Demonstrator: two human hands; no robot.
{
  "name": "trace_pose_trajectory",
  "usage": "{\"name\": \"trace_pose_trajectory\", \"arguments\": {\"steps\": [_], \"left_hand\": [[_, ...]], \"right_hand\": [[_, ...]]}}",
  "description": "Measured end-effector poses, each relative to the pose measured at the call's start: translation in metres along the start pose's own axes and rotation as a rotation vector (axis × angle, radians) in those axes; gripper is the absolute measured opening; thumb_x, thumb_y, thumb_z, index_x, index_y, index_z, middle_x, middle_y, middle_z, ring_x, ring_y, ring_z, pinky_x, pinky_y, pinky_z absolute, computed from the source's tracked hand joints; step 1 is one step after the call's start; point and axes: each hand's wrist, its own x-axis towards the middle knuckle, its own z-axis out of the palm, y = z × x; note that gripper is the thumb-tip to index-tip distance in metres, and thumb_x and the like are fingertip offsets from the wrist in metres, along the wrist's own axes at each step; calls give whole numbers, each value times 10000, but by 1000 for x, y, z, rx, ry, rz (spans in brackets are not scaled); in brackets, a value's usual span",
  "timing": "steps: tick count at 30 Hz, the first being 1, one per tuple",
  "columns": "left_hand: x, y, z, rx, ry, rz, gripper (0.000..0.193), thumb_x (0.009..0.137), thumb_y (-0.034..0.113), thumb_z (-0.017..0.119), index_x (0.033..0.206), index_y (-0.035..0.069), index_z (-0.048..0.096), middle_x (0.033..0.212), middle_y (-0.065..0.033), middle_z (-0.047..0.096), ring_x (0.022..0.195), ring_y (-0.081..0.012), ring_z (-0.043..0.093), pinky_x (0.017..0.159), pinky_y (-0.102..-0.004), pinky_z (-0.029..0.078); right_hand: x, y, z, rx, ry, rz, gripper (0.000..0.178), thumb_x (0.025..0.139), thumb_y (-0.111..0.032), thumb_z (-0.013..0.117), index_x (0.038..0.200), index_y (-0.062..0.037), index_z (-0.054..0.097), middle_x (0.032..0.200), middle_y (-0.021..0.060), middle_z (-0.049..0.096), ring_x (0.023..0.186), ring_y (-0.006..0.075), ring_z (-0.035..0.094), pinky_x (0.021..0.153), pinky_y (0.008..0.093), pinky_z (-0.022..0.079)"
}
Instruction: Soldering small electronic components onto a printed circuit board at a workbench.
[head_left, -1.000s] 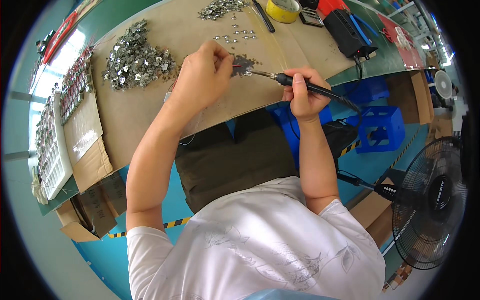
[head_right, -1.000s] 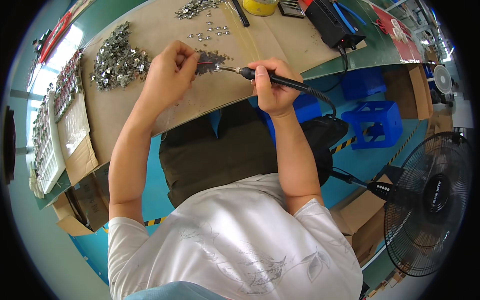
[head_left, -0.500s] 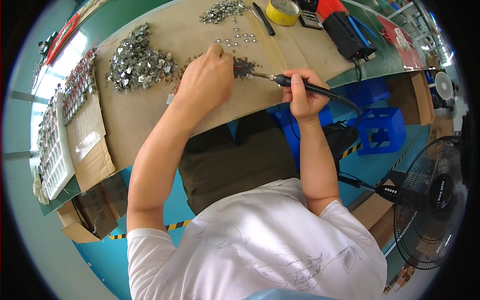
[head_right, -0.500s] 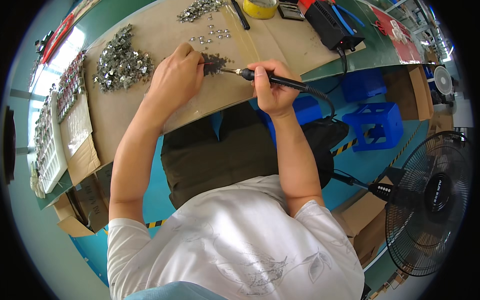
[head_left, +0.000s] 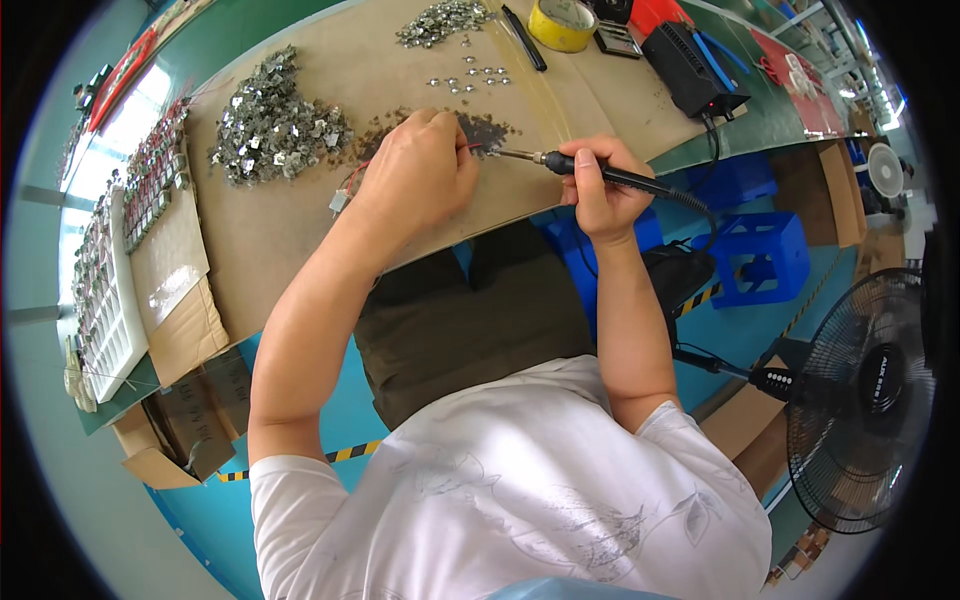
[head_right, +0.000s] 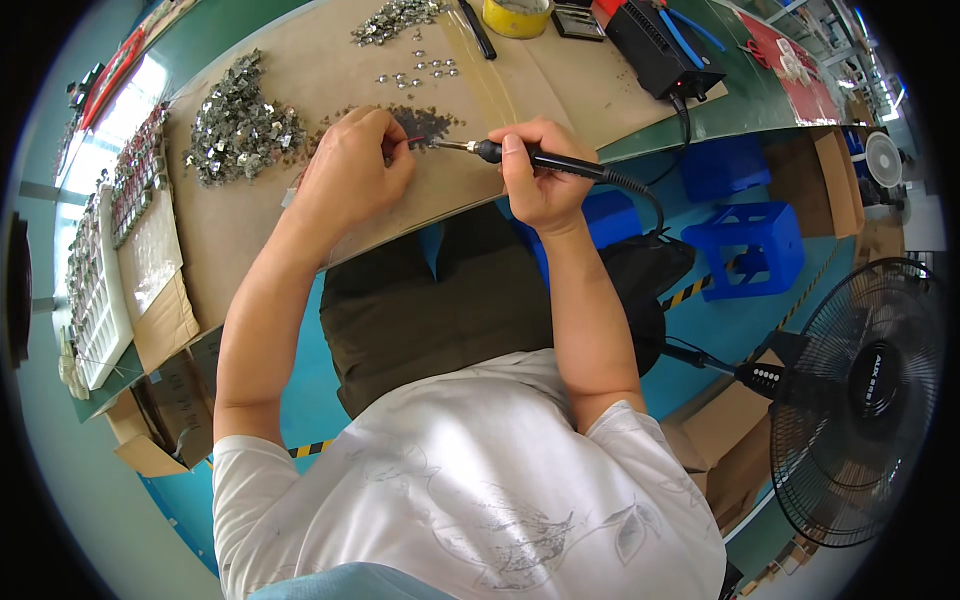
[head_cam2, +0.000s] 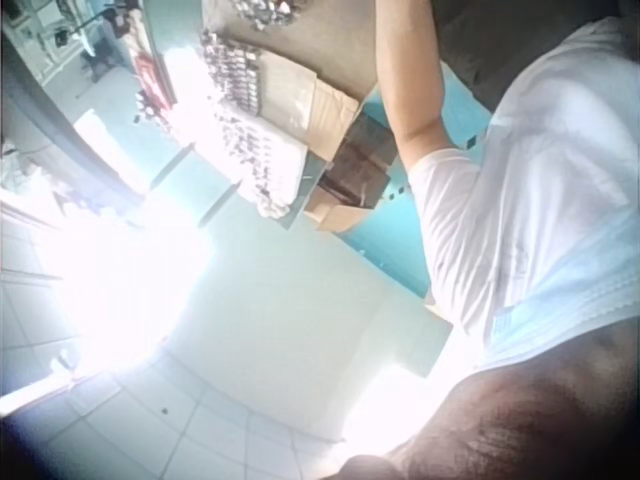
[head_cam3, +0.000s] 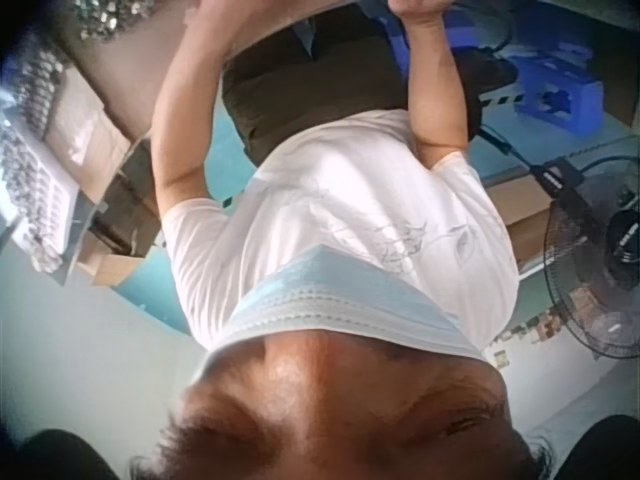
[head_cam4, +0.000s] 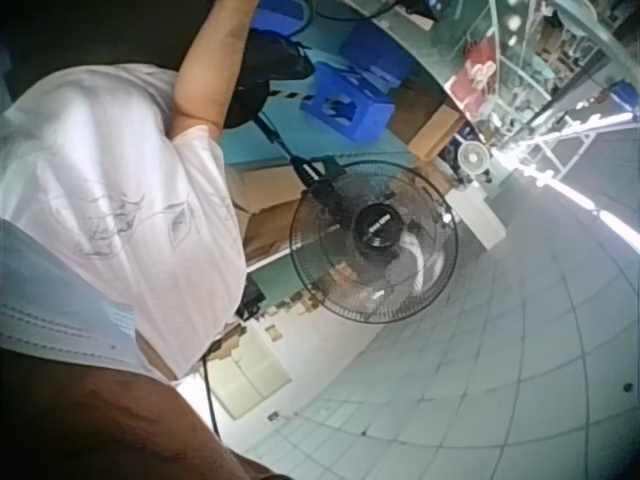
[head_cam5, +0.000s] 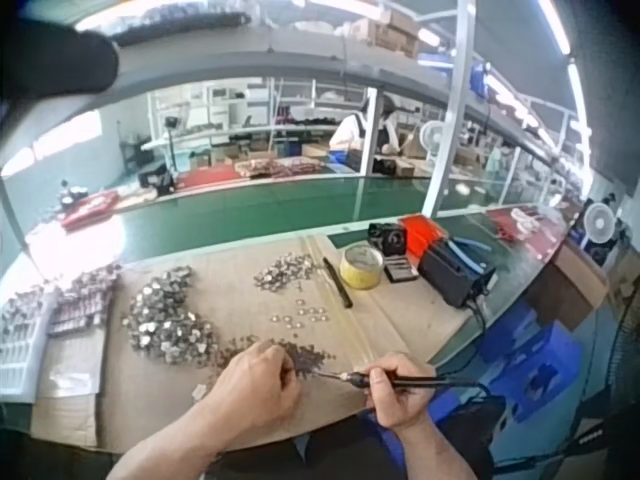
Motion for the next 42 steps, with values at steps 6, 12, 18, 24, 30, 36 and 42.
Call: {"name": "trace_pose_trajectory", "arguments": {"steps": [6, 12, 18, 24, 30, 36, 42], "left_hand": [[-2, 6, -5, -6, -58, -3, 189, 867, 137, 648, 875, -50, 673, 954, -241, 671, 882, -420, 669, 834, -481, 550], [-3, 6, -3, -5, -65, 18, 176, 863, 135, 649, 842, -39, 671, 930, -233, 665, 865, -417, 670, 815, -477, 555], [-2, 7, -2, 20, -32, 80, 162, 854, 133, 650, 827, -26, 672, 924, -224, 666, 844, -412, 672, 792, -480, 558], [-2, 6, -1, 31, -34, 89, 172, 858, 138, 645, 821, -27, 671, 918, -220, 664, 839, -410, 672, 786, -475, 562], [-3, 7, -3, 47, -58, 83, 181, 863, 148, 647, 833, -28, 678, 916, -219, 664, 830, -408, 676, 782, -480, 563], [-2, 5, -2, 59, -68, 97, 198, 878, 162, 642, 848, -30, 680, 915, -222, 665, 831, -408, 678, 787, -478, 564], [-2, 5, -3, 86, -68, 131, 202, 882, 158, 634, 870, -40, 676, 910, -228, 662, 844, -404, 679, 798, -474, 565]], "right_hand": [[1, -2, 0, -27, -14, -13, 103, 901, -27, 645, 834, 9, 715, 616, 4, 599, 513, 55, 528, 499, 208, 382], [0, 1, -1, -80, -18, -8, 99, 885, -27, 650, 819, 9, 716, 624, 13, 610, 517, 69, 531, 504, 220, 396], [3, 0, 0, -73, -12, -20, 102, 883, -31, 648, 816, 3, 718, 640, 19, 630, 531, 65, 528, 506, 221, 397], [2, 0, -1, -60, -18, 1, 107, 885, -35, 649, 810, 3, 715, 640, 23, 631, 532, 76, 534, 512, 224, 404], [2, -1, 1, -59, -21, -23, 107, 884, -39, 647, 814, 3, 717, 641, 24, 632, 535, 79, 541, 515, 227, 408], [2, -1, 0, -43, -19, -5, 105, 882, -38, 648, 815, 1, 719, 643, 23, 630, 538, 82, 553, 516, 229, 411], [1, 6, -5, -70, -76, -89, 142, 962, 3, 567, 923, 62, 690, 668, 51, 621, 474, 59, 537, 447, 207, 432]]}}
